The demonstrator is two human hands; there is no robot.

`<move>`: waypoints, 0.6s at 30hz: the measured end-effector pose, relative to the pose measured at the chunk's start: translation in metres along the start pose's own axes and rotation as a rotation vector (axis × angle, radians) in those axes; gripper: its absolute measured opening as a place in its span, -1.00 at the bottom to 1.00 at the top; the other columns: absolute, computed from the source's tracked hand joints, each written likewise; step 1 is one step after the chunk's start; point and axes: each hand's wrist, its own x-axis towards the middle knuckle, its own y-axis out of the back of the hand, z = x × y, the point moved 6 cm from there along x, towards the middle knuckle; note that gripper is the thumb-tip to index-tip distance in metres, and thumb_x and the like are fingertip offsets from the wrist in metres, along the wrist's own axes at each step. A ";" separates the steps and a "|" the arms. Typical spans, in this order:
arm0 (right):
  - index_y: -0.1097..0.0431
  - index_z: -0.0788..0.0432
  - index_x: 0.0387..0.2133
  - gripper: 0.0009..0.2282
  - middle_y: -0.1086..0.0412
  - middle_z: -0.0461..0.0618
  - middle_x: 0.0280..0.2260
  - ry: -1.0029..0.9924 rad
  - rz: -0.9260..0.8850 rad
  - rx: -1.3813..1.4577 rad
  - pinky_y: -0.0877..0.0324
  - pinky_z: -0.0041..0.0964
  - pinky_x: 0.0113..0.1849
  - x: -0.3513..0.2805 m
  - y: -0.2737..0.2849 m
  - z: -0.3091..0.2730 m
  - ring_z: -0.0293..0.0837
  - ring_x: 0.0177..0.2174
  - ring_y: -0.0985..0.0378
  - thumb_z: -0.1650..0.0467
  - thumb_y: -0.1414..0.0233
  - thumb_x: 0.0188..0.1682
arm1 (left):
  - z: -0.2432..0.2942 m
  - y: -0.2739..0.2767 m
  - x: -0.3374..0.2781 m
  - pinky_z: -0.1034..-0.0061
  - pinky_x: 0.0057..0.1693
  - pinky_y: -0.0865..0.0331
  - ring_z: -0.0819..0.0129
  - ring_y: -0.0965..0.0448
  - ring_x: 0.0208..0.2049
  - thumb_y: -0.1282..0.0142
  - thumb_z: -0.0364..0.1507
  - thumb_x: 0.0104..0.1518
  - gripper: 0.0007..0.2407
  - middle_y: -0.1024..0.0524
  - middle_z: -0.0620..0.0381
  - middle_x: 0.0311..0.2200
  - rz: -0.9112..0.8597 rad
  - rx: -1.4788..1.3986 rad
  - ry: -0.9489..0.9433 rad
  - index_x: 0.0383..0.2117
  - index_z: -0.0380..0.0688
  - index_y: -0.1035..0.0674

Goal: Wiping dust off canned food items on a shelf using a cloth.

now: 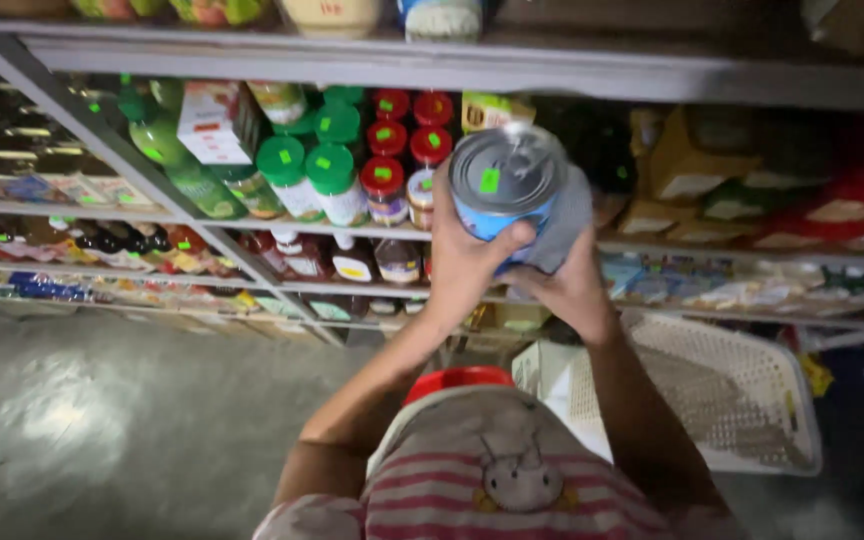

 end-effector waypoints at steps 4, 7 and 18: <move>0.07 0.10 0.38 -0.08 -0.10 0.24 0.29 0.367 0.034 0.048 -0.30 0.14 0.19 0.061 0.059 -0.062 0.17 0.22 -0.26 0.52 -0.39 -0.26 | 0.069 -0.028 0.046 0.11 0.58 0.09 0.05 -0.01 0.47 -0.28 -0.26 0.20 -0.18 -0.01 -0.19 0.42 -0.332 -0.028 -0.157 0.45 -0.12 0.09; 0.08 0.23 0.35 -0.20 -0.07 0.30 0.33 0.552 0.067 -0.082 -0.09 0.09 0.31 0.109 0.092 -0.109 0.18 0.30 -0.14 0.44 -0.34 -0.09 | 0.082 -0.044 0.095 0.21 0.67 0.09 0.07 0.08 0.59 -0.33 -0.32 0.25 -0.17 0.12 -0.08 0.54 -0.426 0.146 -0.326 0.47 -0.04 0.12; 0.05 -0.02 0.38 -0.33 -0.08 0.13 0.31 0.468 0.071 -0.149 -0.12 -0.16 0.23 0.219 0.086 -0.100 0.05 0.28 -0.19 0.45 -0.23 0.08 | 0.054 -0.067 0.182 0.22 0.22 -0.40 -0.09 -0.43 0.22 -0.67 -0.29 -0.29 -0.08 -0.36 -0.13 0.19 0.014 0.533 -0.509 0.25 -0.12 -0.24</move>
